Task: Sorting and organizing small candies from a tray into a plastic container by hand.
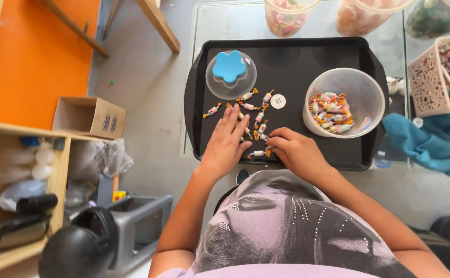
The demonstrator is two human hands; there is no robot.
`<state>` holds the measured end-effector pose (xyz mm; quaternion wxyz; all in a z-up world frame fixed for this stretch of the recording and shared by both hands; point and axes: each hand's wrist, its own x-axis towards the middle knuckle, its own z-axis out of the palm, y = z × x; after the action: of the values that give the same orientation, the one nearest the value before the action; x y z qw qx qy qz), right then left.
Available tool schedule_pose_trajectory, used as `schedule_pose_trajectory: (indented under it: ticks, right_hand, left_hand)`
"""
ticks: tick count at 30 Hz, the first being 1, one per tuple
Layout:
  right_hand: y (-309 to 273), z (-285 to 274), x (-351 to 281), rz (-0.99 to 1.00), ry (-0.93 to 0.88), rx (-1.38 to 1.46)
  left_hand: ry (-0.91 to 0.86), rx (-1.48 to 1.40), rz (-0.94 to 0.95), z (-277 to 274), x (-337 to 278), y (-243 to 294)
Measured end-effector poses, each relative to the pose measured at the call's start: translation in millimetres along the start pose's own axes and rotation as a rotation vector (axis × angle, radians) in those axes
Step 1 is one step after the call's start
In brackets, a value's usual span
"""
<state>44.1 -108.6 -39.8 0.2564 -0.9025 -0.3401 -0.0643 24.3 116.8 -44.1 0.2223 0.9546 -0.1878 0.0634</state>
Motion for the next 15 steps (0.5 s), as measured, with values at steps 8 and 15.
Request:
schedule_pose_trajectory:
  ticks: [8, 15]
  right_hand:
    - [-24, 19, 17, 0.378, 0.165, -0.202]
    - [-50, -20, 7, 0.313, 0.398, -0.082]
  left_hand:
    - [-0.148, 0.05, 0.034, -38, 13, -25]
    - [-0.199, -0.078, 0.055, -34, 24, -28]
